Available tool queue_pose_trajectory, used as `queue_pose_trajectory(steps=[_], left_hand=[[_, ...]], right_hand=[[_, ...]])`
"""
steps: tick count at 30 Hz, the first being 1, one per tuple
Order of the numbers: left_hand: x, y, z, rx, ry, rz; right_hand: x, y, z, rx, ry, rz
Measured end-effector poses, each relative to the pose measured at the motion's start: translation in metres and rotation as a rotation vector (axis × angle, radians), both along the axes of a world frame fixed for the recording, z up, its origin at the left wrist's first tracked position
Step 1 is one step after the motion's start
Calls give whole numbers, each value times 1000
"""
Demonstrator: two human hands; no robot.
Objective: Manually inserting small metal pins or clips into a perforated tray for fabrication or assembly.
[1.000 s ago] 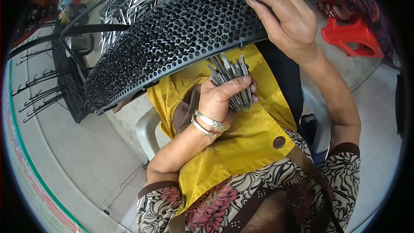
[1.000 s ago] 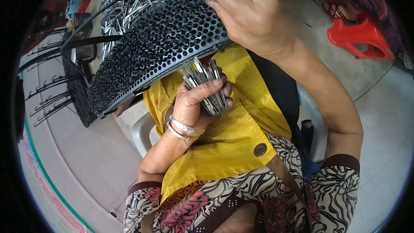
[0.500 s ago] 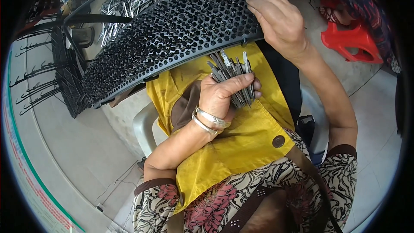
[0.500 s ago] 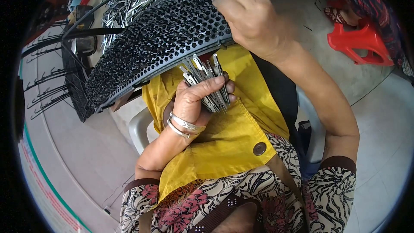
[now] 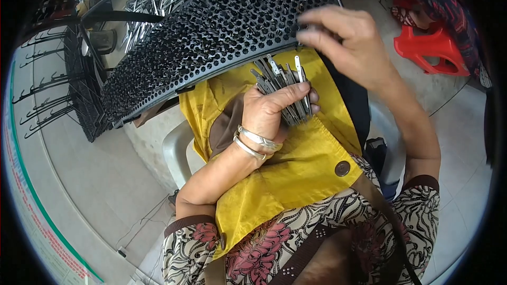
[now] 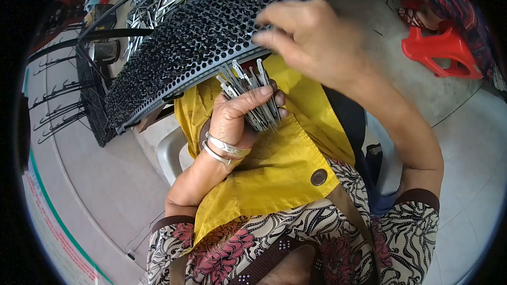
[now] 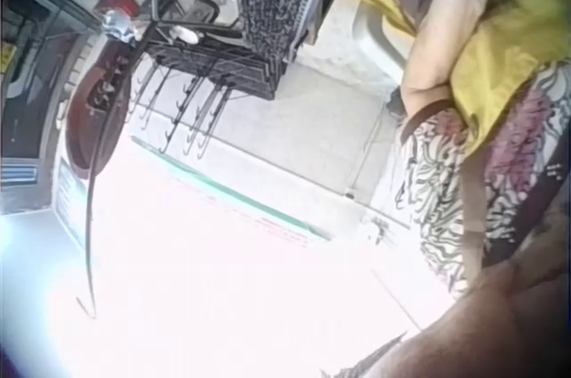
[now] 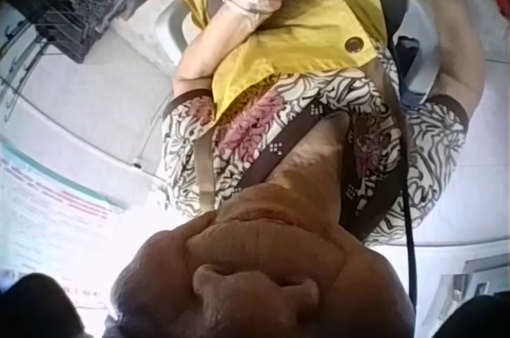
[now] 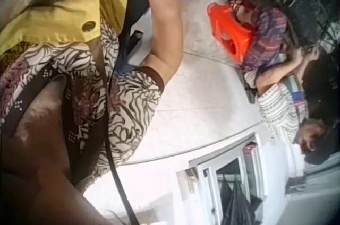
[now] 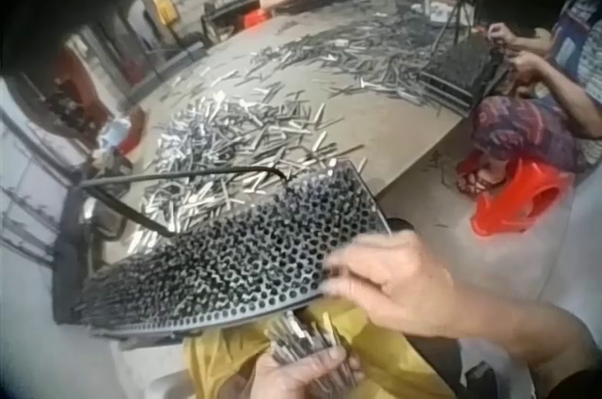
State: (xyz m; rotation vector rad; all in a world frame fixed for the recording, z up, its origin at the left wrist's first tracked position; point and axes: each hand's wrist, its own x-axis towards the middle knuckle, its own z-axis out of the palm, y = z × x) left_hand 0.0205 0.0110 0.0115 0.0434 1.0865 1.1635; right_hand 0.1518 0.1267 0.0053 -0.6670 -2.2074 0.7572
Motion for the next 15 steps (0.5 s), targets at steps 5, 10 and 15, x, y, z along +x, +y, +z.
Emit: queue_pose_trajectory(steps=[5,10,15], left_hand=[[1,-1,1,35,-10,-13],[-1,-1,4,6,-14,-41],[1,0,3,-24,17,-54]], right_hand=[[6,-28,1,-1033,105,108],[8,-44,9,-955,167,-28],[11,-50,10,-992,133,-48]])
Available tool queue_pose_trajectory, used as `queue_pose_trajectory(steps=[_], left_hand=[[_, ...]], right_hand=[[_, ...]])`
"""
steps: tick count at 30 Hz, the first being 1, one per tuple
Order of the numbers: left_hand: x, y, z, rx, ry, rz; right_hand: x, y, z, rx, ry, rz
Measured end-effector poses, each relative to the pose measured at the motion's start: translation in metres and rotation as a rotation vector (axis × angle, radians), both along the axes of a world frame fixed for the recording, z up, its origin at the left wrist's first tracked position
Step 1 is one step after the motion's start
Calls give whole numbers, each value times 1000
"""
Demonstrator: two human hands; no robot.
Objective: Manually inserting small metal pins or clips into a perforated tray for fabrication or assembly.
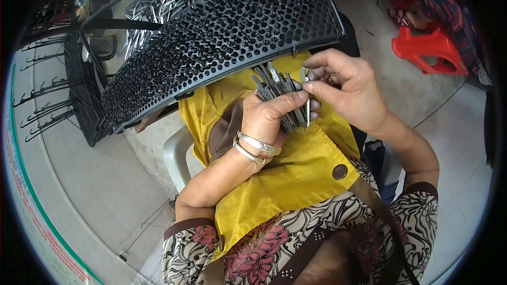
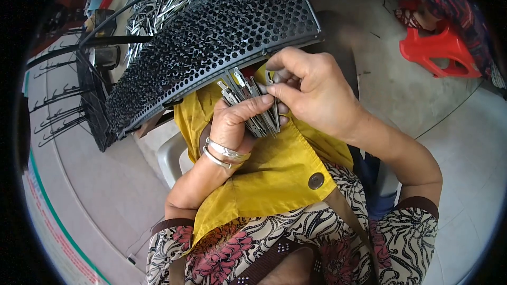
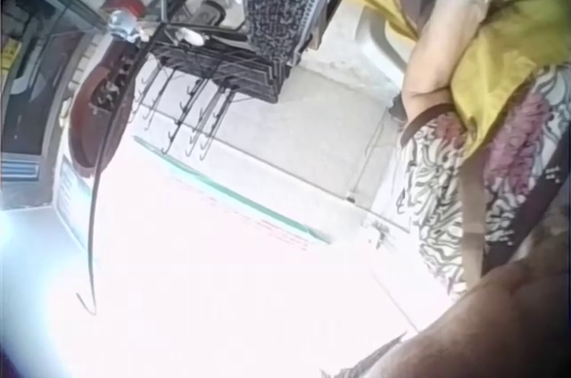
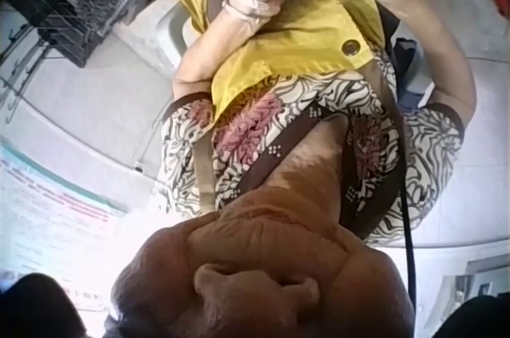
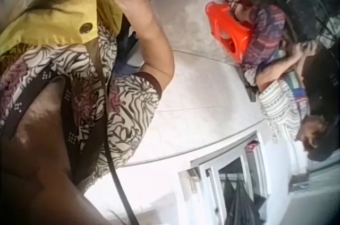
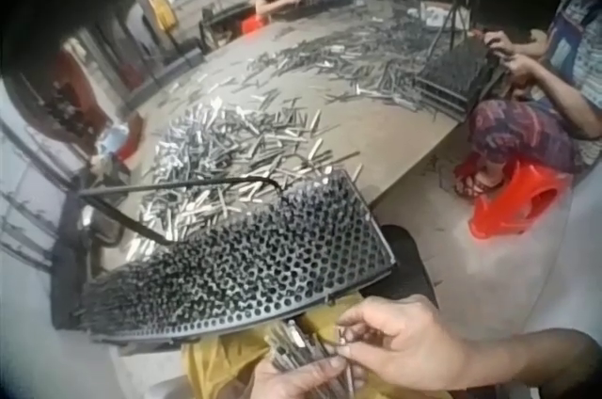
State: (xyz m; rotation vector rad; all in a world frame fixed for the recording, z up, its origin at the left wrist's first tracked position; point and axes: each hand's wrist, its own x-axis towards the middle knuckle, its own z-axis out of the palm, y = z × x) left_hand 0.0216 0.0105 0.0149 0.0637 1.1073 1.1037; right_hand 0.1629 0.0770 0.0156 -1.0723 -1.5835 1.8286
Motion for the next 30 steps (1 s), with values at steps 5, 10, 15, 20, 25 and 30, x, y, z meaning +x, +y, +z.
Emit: queue_pose_trajectory(steps=[5,10,15,20,25,30], left_hand=[[-1,3,-2,1,16,54],[1,1,-8,-28,-54,98],[-1,0,-10,7,-102,73],[0,-1,-12,15,-112,43],[-2,-1,-10,22,-94,47],[-3,4,-3,47,-89,54]], right_hand=[[7,9,-8,119,47,-110],[-3,41,0,614,-93,-352],[-27,65,0,1202,-18,-357],[-31,79,-25,1421,7,-266],[-32,74,-36,1495,-186,-47],[-18,48,-17,1410,-174,-140]])
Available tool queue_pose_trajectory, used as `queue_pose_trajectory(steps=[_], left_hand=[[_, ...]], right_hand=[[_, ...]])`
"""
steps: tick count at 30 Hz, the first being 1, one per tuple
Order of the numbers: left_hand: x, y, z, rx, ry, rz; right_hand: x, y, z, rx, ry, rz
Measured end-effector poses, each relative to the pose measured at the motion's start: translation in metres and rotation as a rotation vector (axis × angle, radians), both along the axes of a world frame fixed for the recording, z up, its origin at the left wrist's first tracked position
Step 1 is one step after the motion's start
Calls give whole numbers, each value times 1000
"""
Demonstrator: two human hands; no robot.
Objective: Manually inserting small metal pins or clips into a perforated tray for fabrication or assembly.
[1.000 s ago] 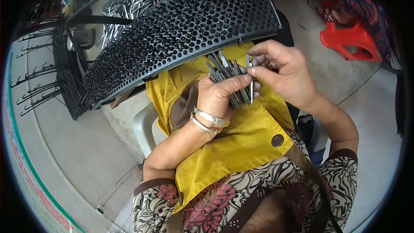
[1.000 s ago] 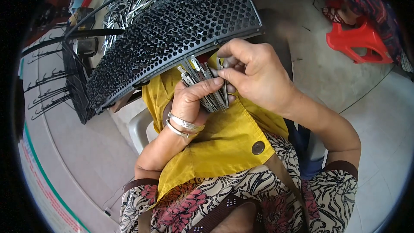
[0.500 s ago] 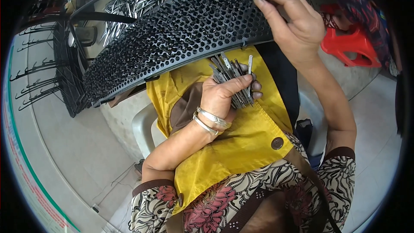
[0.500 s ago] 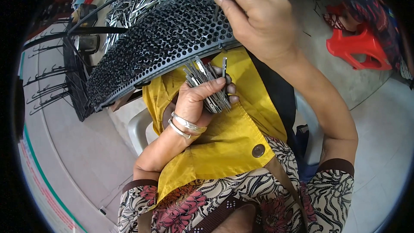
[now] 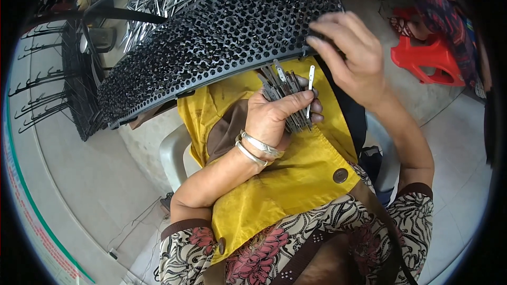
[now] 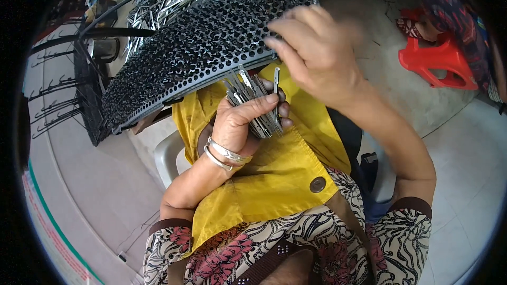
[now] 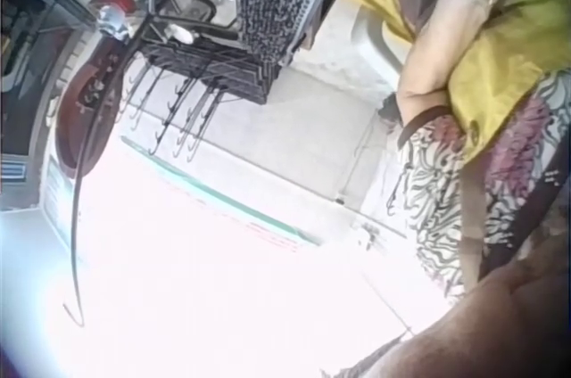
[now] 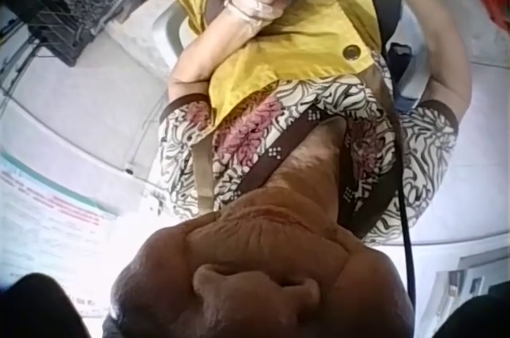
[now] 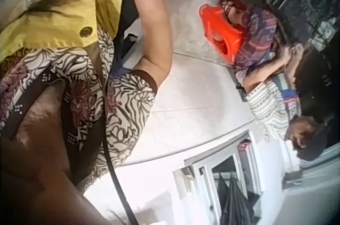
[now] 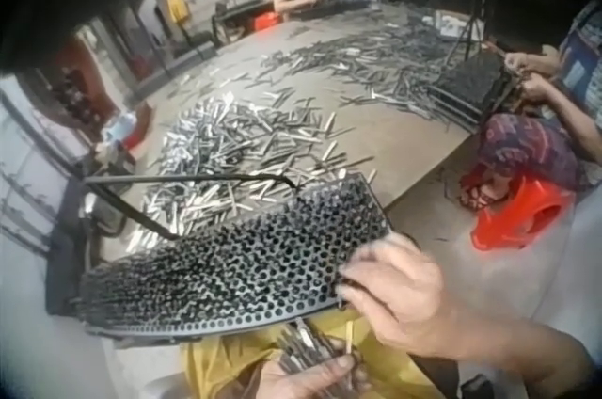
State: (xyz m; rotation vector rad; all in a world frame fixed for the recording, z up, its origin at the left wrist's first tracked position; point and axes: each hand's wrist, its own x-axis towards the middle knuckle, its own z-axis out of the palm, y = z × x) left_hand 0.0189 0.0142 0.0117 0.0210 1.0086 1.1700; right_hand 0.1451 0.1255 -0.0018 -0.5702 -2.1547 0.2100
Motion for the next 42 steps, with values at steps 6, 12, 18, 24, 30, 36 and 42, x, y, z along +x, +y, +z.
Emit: queue_pose_trajectory(steps=[6,12,18,24,30,36,42], left_hand=[[5,16,5,65,36,-74],[10,25,8,39,-49,-90],[14,19,-2,-3,-26,-106],[14,16,-1,-59,17,-97],[12,16,0,-54,2,-96],[13,19,3,-30,9,-88],[18,21,5,5,19,-101]], right_hand=[[23,-30,15,-1362,387,122],[32,2,14,-906,296,-251],[17,26,4,-200,202,-302],[5,42,-10,90,199,-61],[6,38,-24,118,-3,-41],[24,-11,8,-1193,124,145],[37,-15,8,-1336,291,171]])
